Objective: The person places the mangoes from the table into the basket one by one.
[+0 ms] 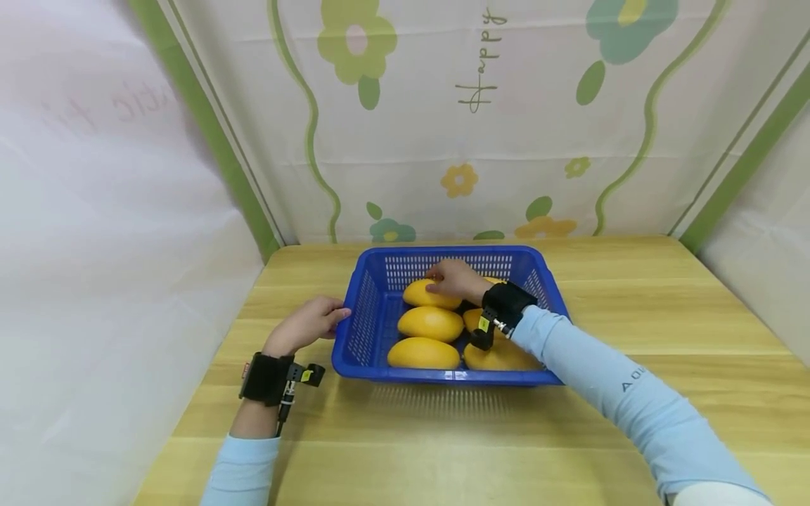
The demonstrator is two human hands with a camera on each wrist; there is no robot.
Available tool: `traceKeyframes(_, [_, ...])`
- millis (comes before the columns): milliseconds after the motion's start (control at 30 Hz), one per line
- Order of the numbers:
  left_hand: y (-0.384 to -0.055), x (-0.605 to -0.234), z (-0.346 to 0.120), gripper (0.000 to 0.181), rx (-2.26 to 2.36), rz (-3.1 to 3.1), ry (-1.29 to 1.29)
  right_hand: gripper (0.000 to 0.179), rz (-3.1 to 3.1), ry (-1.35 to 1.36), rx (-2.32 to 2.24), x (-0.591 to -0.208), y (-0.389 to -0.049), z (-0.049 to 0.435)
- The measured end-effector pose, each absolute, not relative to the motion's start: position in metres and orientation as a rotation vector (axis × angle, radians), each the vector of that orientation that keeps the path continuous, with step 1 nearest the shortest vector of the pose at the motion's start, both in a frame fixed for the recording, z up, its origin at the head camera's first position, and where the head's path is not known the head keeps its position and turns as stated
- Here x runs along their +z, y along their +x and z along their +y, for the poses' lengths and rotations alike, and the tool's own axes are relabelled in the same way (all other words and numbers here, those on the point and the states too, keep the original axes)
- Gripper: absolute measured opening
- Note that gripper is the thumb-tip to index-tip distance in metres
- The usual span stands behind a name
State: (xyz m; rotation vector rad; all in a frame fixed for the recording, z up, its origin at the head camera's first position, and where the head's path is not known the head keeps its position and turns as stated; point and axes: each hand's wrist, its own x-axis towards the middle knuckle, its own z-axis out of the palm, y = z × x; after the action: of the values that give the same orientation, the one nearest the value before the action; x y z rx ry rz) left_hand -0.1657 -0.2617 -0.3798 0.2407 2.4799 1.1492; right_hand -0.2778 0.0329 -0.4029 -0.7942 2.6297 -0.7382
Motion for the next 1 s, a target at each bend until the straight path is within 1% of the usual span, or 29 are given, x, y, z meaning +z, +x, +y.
traceKeyframes(100, [-0.166, -0.381, -0.259, 0.037, 1.156, 2.469, 0.237, 0.040, 2.641, -0.779, -0.800, -0.393, -0.275, 0.042])
traceKeyframes(200, [-0.166, -0.380, -0.256, 0.037, 1.149, 2.470, 0.249, 0.041, 2.622, -0.750, -0.898, -0.374, -0.271, 0.058])
traceKeyframes(333, [-0.168, -0.379, -0.253, 0.037, 1.154, 2.468, 0.257, 0.044, 2.561, -0.686, -1.077, -0.348, -0.263, 0.088])
traceKeyframes(433, [-0.167, -0.378, -0.253, 0.038, 1.154, 2.463, 0.265, 0.044, 2.506, -0.666, -1.216, -0.341, -0.255, 0.115])
traceKeyframes(567, [-0.168, -0.378, -0.256, 0.039, 1.131, 2.471, 0.271, 0.044, 2.426, -0.583, -1.451, -0.348, -0.245, 0.152])
traceKeyframes(700, [-0.168, -0.379, -0.260, 0.038, 1.106, 2.492, 0.273, 0.049, 2.355, -0.428, -1.684, -0.361, -0.236, 0.178])
traceKeyframes(800, [-0.168, -0.379, -0.262, 0.038, 1.090, 2.502, 0.279, 0.052, 2.369, -0.361, -1.751, -0.372, -0.233, 0.185])
traceKeyframes(1000, [-0.163, -0.380, -0.261, 0.039, 1.128, 2.466, 0.318, 0.046, 2.434, -0.225, -1.824, -0.382, -0.230, 0.188])
